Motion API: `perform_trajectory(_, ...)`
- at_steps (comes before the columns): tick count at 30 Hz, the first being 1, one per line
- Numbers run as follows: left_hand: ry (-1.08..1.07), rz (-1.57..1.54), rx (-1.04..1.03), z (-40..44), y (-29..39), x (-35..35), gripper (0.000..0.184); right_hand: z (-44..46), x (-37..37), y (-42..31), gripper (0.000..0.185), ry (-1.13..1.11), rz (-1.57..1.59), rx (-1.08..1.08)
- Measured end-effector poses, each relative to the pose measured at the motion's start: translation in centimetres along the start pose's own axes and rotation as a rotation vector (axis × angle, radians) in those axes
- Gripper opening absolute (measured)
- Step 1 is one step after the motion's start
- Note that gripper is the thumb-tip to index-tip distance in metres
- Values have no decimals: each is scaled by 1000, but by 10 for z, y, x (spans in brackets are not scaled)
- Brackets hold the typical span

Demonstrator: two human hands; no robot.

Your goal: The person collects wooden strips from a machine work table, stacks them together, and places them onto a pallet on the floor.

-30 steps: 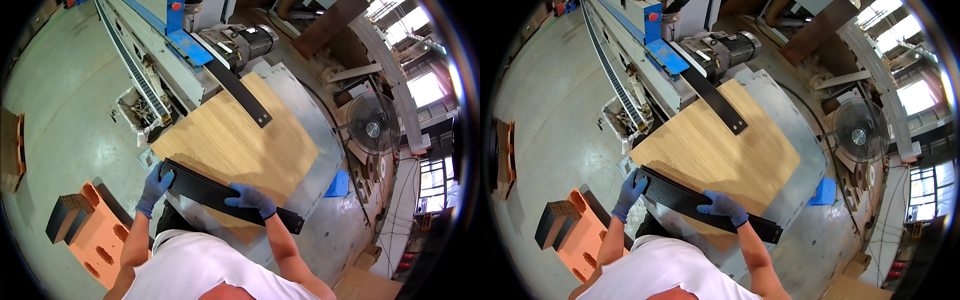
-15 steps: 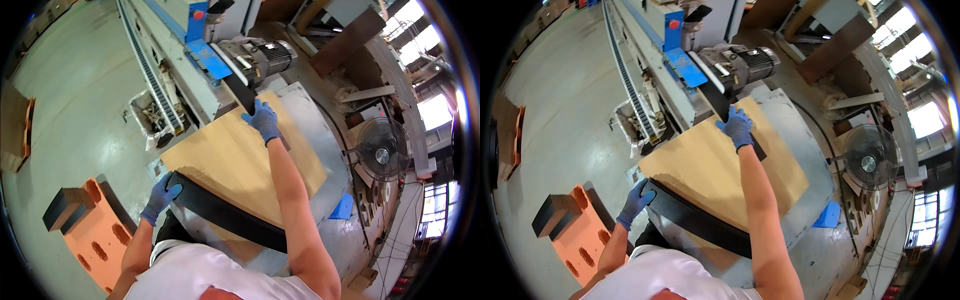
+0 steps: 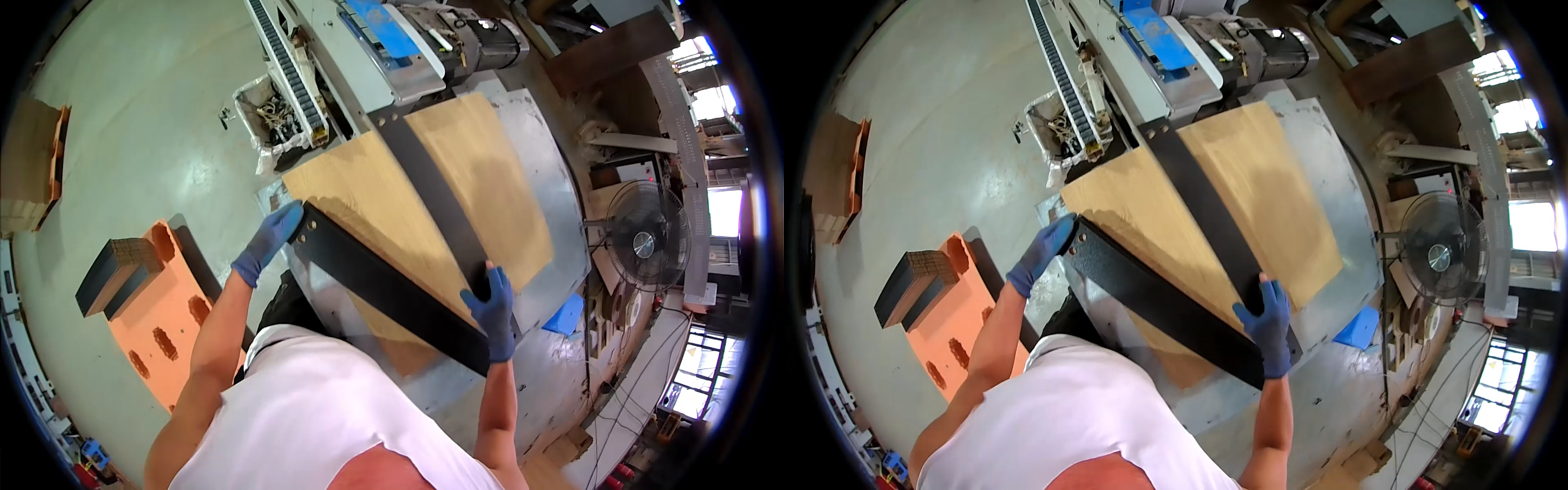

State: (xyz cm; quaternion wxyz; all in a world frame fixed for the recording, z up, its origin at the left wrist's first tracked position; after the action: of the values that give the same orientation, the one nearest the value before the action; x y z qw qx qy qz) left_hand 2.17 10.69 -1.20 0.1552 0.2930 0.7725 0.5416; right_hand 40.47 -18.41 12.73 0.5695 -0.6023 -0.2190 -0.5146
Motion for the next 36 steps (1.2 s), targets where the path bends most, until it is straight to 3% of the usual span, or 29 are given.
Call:
perform_trajectory(2,-31,-29,-1,7,-6,4,66,-45,10,-16,80,-37,12,12)
perform_trajectory(7,-41,-188,265,0,9,1,85,-89,15,-56,78,-120,74,151)
perform_trajectory(11,-95,-314,280,-7,29,-5,78,-104,2,-56,79,-159,40,201)
perform_trajectory(15,-73,-134,266,-3,32,-3,72,-105,16,-56,71,-147,99,146)
perform_trajectory(18,-41,1,314,1,28,-8,69,-119,41,-3,61,60,108,-106)
perform_trajectory(20,-85,17,309,5,26,-3,68,-142,70,57,45,301,-83,-158)
perform_trajectory(22,-93,-48,316,11,25,-5,72,-220,58,199,35,354,355,-839)
perform_trajectory(25,-72,4,326,15,39,-10,81,-286,26,242,34,448,1034,-1370)
perform_trajectory(28,-106,119,402,34,16,-1,79,-310,-16,242,42,285,1320,-1431)
perform_trajectory(32,-38,130,491,42,12,-7,69,-302,-12,247,45,249,1198,-1312)
perform_trajectory(36,-52,167,525,37,21,-14,67,-292,-21,228,53,212,1353,-1386)
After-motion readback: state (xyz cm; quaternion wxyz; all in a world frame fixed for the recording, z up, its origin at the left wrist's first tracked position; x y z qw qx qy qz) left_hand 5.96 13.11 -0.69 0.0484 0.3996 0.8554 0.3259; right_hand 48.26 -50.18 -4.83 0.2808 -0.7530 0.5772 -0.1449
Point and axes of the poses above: each hand's wrist, its own z-axis towards the middle knuckle, its own x-axis out of the back of the hand, y = z × x, the point moved 8 cm from there along z, towards the middle knuckle, and after that the axes turned 5 degrees about z, right-handed, at the moved point
